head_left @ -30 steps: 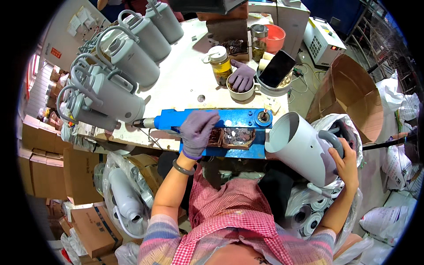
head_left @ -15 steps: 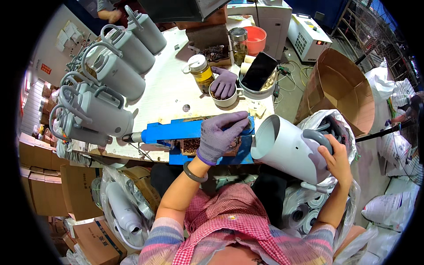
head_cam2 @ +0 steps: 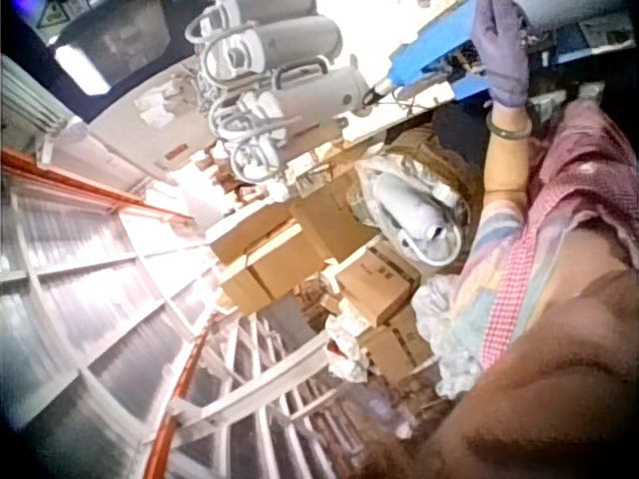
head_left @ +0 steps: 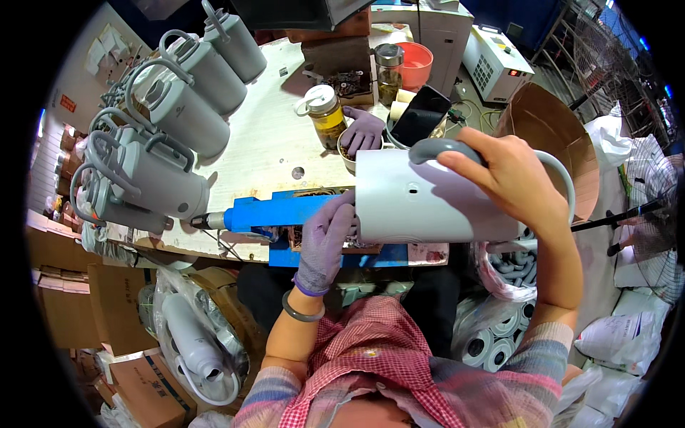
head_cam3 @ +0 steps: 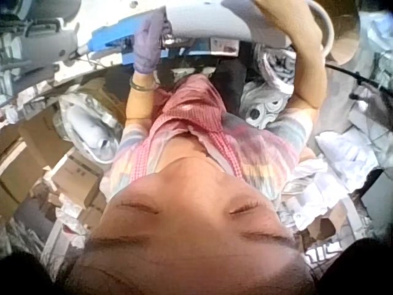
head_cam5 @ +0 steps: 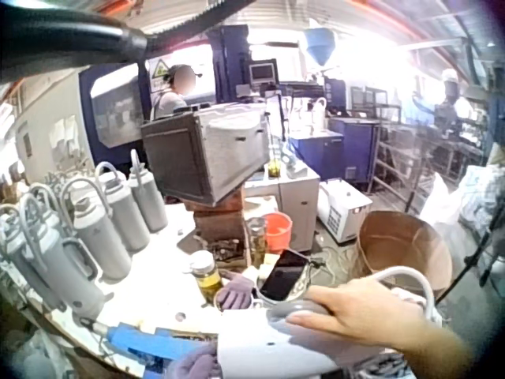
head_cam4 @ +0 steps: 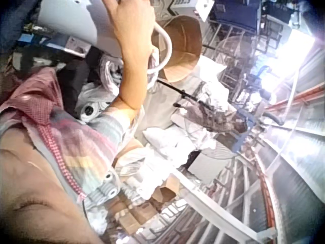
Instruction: The person assembles gray plastic containers by inserting small white components into the top opening using a blue manual press tool. They repeatedly pick up a container, place it on the press, insert the component, and then move the finished unit to a stack on the table.
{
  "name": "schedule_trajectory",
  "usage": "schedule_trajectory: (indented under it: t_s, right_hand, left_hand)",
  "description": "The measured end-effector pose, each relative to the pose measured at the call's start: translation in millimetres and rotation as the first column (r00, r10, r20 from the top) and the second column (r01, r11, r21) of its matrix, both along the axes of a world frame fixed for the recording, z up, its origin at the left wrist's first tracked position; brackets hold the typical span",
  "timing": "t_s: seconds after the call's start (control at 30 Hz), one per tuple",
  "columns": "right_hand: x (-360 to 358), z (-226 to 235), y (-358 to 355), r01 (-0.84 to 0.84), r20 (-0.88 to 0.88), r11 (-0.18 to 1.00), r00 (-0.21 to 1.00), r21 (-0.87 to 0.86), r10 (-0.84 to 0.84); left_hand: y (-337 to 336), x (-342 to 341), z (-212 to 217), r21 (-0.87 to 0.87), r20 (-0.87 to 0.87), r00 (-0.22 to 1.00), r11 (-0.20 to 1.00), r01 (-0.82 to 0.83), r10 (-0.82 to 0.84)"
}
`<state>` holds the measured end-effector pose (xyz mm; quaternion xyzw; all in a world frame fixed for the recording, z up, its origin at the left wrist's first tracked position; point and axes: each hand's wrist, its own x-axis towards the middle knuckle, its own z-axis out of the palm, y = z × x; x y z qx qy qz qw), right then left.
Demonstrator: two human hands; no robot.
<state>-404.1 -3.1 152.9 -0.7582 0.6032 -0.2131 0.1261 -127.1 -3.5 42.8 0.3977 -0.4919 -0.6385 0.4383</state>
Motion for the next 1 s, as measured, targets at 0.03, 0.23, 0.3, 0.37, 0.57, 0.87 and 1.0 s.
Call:
schedule_trajectory:
  t_s: [0.03, 0.23, 0.3, 0.37, 0.57, 0.87, 1.0]
  right_hand:
    - [7, -1, -4, 0.014, -0.039, 0.999, 0.999, 0.035, -0.012]
    - [21, -10, -8, 0.022, -0.044, 0.998, 0.999, 0.059, -0.019]
    - [22, -14, -11, -0.009, 0.002, 1.0, 1.0, -0.006, 0.009]
    - [21, -17, -16, 0.03, -0.01, 1.0, 1.0, -0.011, -0.03]
    - [24, -22, -22, 0.013, -0.139, 0.999, 0.99, -0.032, -0.018]
    - [32, -13, -14, -0.087, -0.251, 0.993, 0.962, 0.085, 0.106]
    - [31, -17, -17, -0.059, -0.235, 0.989, 0.968, 0.137, 0.09]
  left_hand:
    - [-1, -2, -3, 0.006, 0.054, 0.998, 1.0, 0.022, -0.022]
    - [-6, -17, -15, -0.013, 0.249, 0.967, 0.999, 0.053, -0.048]
    - [-7, -16, -16, 0.059, 0.255, 0.962, 0.995, 0.085, -0.097]
    - [-9, -15, -16, 0.033, 0.255, 0.959, 0.992, 0.122, -0.127]
    - [-8, -21, -18, -0.039, 0.241, 0.967, 0.995, 0.09, -0.078]
    - [-11, -16, -17, 0.068, 0.154, 0.972, 0.984, 0.167, -0.176]
    - [-10, -17, -22, -0.087, 0.224, 0.965, 0.984, 0.156, -0.133]
